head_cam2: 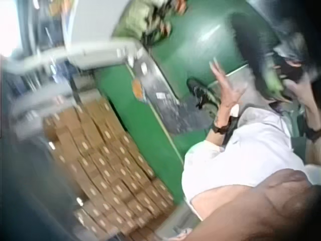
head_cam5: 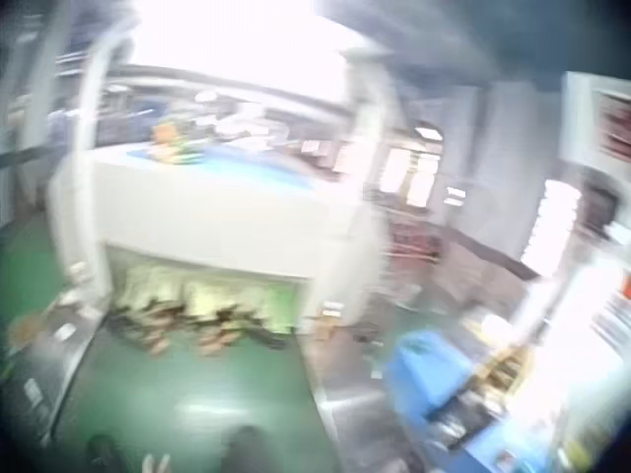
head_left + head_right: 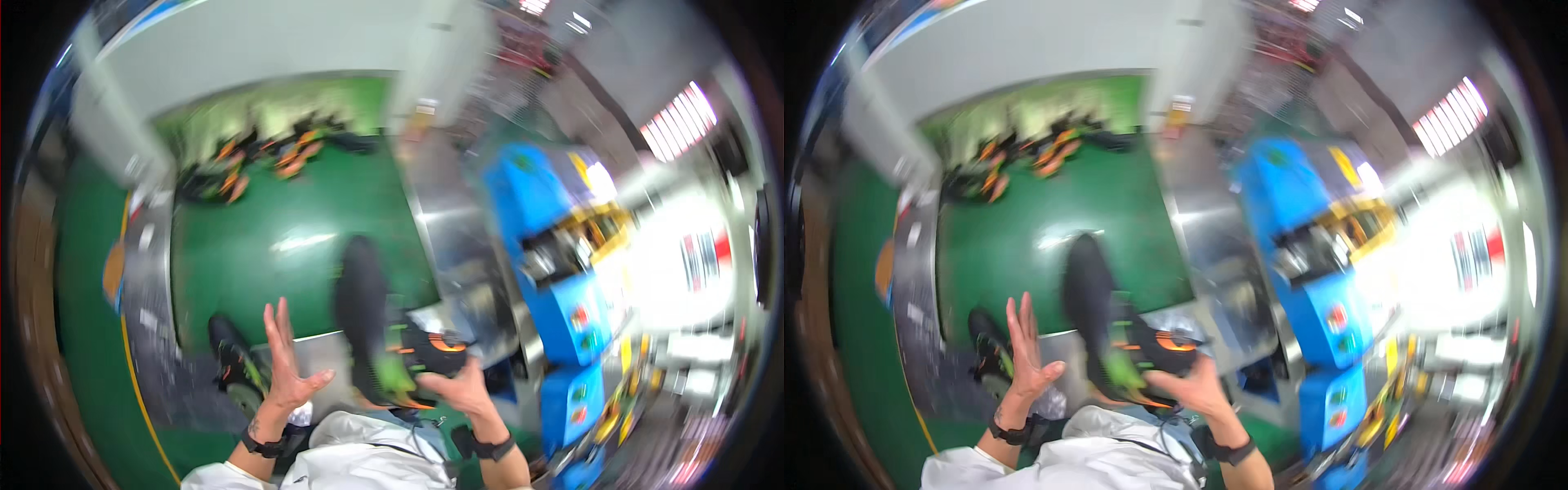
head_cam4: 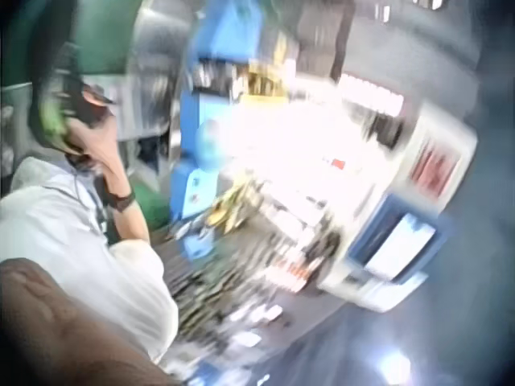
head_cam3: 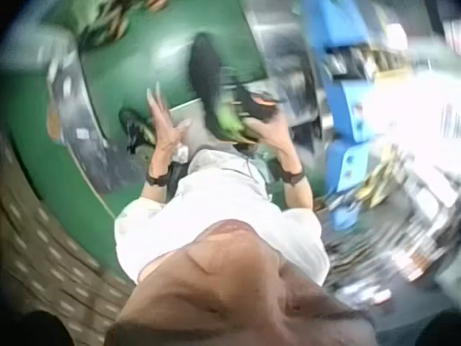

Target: Operating an industrial machine to press and shape shoe uppers, then inspecting the finished product.

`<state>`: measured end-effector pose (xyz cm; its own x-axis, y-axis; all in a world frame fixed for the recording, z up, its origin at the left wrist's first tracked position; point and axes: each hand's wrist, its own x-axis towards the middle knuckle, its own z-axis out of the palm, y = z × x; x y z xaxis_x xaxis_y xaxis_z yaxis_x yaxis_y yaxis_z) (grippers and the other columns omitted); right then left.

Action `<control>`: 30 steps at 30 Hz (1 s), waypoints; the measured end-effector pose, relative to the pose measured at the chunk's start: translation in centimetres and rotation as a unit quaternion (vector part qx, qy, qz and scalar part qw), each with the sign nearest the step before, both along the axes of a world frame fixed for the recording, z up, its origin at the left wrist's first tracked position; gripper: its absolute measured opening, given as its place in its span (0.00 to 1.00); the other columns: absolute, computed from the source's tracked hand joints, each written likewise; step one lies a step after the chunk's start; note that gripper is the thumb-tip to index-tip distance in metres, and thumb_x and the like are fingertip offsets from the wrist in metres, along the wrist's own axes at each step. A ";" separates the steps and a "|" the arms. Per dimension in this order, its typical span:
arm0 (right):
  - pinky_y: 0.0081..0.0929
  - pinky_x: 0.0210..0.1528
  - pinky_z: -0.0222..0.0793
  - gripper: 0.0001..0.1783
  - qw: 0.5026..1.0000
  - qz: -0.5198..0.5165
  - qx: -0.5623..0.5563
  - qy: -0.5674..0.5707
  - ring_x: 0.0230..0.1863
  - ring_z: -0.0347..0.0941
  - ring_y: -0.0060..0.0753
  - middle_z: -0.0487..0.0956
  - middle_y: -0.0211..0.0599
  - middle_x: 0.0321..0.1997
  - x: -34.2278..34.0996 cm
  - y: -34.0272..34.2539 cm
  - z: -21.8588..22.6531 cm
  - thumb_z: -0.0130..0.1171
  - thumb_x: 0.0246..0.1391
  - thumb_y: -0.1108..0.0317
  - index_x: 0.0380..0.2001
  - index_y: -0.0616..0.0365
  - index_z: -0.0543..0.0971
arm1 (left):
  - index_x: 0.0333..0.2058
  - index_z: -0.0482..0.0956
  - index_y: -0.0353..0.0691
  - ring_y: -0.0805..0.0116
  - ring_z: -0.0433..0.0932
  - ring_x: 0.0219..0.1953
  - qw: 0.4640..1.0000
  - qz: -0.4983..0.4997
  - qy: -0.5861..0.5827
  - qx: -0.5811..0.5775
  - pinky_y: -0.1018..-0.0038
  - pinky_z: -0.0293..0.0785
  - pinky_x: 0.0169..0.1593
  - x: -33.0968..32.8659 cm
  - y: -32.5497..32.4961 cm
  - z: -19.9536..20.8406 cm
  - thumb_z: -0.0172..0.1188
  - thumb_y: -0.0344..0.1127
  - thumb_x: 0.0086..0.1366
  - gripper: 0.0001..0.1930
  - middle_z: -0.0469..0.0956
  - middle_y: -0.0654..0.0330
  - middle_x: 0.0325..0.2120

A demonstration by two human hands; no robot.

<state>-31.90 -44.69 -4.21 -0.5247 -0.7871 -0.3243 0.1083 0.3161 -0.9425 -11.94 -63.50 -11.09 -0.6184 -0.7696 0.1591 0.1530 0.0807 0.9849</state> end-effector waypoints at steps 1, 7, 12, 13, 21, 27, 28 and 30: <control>0.31 0.54 0.69 0.32 0.998 0.034 -0.002 0.056 0.48 0.75 0.32 0.80 0.39 0.47 0.9 0.5 1.4 0.71 0.44 0.67 0.53 0.66 0.73 | 0.68 0.37 0.34 0.49 0.47 0.70 0.992 -0.053 0.071 0.094 0.60 0.44 0.69 -3.2 1.5 1.6 0.72 0.37 0.45 0.60 0.45 0.42 0.68; 0.29 0.56 0.66 0.38 0.951 -0.033 -0.269 0.149 0.51 0.71 0.31 0.76 0.43 0.50 2.0 12.6 2.1 0.67 0.45 0.67 0.60 0.63 0.64 | 0.64 0.54 0.29 0.59 0.69 0.58 0.945 -0.235 0.163 0.157 0.63 0.71 0.58 -9.2 12.8 8.7 0.69 0.53 0.50 0.51 0.60 0.44 0.61; 0.29 0.56 0.66 0.36 0.943 -0.196 -0.261 -0.055 0.50 0.70 0.26 0.74 0.34 0.51 1.2 31.9 -0.8 0.66 0.47 0.71 0.60 0.61 0.64 | 0.63 0.56 0.31 0.59 0.72 0.53 0.909 -0.378 0.023 0.175 0.63 0.68 0.59 -14.1 29.4 7.7 0.62 0.45 0.54 0.42 0.70 0.50 0.52; 0.29 0.56 0.67 0.36 0.914 -0.254 -0.307 -0.081 0.50 0.71 0.26 0.75 0.33 0.50 2.4 36.5 -1.3 0.66 0.47 0.73 0.60 0.61 0.65 | 0.64 0.55 0.32 0.59 0.72 0.54 0.890 -0.420 0.014 0.177 0.63 0.66 0.60 -14.6 33.1 6.9 0.62 0.46 0.55 0.43 0.70 0.49 0.52; 0.33 0.41 0.76 0.31 0.675 -0.640 -0.359 -0.073 0.40 0.78 0.37 0.78 0.43 0.45 9.6 62.8 -0.9 0.55 0.39 0.74 0.53 0.64 0.69 | 0.67 0.44 0.31 0.53 0.54 0.69 0.766 -0.613 -0.178 0.077 0.67 0.56 0.67 -31.8 56.5 10.7 0.62 0.24 0.55 0.45 0.53 0.39 0.66; 0.33 0.44 0.74 0.30 0.671 -0.626 -0.397 -0.007 0.42 0.76 0.37 0.77 0.42 0.46 10.7 72.2 -2.6 0.57 0.41 0.74 0.52 0.63 0.69 | 0.48 0.66 0.31 0.55 0.74 0.36 0.759 -0.510 -0.341 -0.216 0.60 0.72 0.39 -49.3 78.1 8.2 0.65 0.37 0.47 0.30 0.74 0.49 0.36; 0.33 0.44 0.74 0.30 0.660 -0.645 -0.385 -0.008 0.43 0.76 0.37 0.76 0.43 0.46 11.3 73.1 -2.3 0.57 0.41 0.73 0.53 0.63 0.69 | 0.47 0.66 0.31 0.56 0.74 0.36 0.795 -0.486 -0.254 -0.259 0.60 0.73 0.39 -50.4 79.3 5.0 0.64 0.37 0.47 0.29 0.74 0.50 0.36; 0.33 0.45 0.74 0.29 0.628 -0.692 -0.357 -0.009 0.45 0.75 0.38 0.76 0.44 0.48 13.1 73.7 -1.5 0.57 0.43 0.73 0.53 0.64 0.68 | 0.48 0.66 0.33 0.56 0.75 0.37 0.807 -0.520 -0.192 -0.206 0.62 0.74 0.40 -50.6 81.5 3.0 0.63 0.34 0.46 0.29 0.74 0.52 0.36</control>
<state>-18.80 29.04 -5.72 -0.8677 0.4694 -0.1633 -0.1738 -0.5944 -0.7852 -62.57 18.01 -8.09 -0.9602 0.2651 -0.0881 0.0386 0.4382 0.8980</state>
